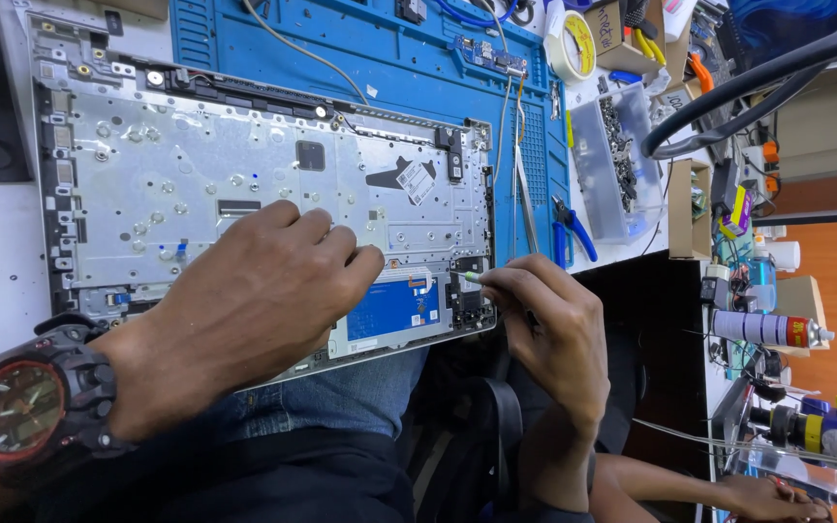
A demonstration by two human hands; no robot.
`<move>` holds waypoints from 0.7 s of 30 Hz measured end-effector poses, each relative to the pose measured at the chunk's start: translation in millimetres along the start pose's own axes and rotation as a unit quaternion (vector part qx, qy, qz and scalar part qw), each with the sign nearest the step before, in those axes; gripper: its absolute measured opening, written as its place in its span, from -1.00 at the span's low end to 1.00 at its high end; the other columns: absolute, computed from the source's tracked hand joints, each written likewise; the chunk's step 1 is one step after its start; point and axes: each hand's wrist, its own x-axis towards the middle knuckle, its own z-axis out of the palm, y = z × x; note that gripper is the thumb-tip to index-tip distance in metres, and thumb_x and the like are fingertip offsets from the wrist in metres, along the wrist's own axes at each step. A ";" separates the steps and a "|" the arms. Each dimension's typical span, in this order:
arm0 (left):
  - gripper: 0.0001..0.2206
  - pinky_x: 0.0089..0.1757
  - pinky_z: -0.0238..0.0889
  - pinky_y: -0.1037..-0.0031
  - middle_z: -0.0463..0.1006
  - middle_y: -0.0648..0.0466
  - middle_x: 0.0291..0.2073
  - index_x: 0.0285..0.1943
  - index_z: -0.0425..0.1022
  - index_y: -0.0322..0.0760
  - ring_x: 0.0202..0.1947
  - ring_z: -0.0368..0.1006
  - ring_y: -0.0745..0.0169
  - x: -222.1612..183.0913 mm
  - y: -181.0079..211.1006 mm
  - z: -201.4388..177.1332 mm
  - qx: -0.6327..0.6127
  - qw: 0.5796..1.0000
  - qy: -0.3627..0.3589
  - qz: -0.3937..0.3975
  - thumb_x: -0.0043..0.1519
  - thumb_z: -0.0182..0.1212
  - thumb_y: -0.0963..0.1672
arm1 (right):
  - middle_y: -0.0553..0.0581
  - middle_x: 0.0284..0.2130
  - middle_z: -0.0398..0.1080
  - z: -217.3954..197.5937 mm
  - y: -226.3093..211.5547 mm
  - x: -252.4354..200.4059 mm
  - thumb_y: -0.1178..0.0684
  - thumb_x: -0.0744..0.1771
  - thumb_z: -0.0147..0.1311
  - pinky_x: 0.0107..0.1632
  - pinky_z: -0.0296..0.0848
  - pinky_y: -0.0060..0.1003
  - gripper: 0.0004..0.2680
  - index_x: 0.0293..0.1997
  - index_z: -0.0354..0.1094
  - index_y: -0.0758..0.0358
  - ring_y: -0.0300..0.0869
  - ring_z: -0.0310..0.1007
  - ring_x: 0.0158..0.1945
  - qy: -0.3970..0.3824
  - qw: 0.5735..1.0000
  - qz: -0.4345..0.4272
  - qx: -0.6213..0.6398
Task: The person works on a partially disassembled laptop chassis on a repair bench, using a small green-handled pry tool to release connectors and lift components from the inside of the base. They detach a flat internal panel, set it aside, and continue prying at the edge of the chassis.
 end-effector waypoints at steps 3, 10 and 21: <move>-0.91 -0.25 0.39 0.26 0.55 0.07 -0.45 -0.18 0.44 -0.14 -0.47 0.45 0.14 -0.1 0.4 -0.5 -0.002 1.000 -0.001 -0.003 0.37 0.03 -0.18 | 0.15 -0.27 0.48 2.1 2.9 0.5 0.31 0.34 0.15 -0.17 0.52 -0.33 -0.92 -0.12 0.47 0.36 -0.12 0.53 -0.24 -0.006 1.000 -0.007 0.000; -0.93 -0.23 0.39 0.23 0.54 0.07 -0.43 -0.17 0.43 -0.13 -0.45 0.45 0.12 -0.7 0.5 1.4 -0.005 1.000 0.001 -0.003 0.37 0.05 -0.16 | 0.14 -0.30 0.46 5.2 6.6 1.3 0.28 0.35 0.17 -0.21 0.49 -0.34 -0.95 -0.14 0.45 0.37 -0.13 0.51 -0.28 -0.005 1.000 -0.013 -0.006; -0.90 -0.24 0.39 0.26 0.51 0.11 -0.47 -0.19 0.43 -0.13 -0.48 0.42 0.18 -0.2 0.0 -0.8 0.002 1.000 -0.021 -0.005 0.38 0.02 -0.17 | -0.08 -0.63 0.31 7.1 19.8 -5.2 -0.24 0.42 0.08 -0.54 0.08 -0.25 -0.71 -0.39 0.34 0.10 -0.27 0.20 -0.61 -0.090 0.955 0.105 -0.263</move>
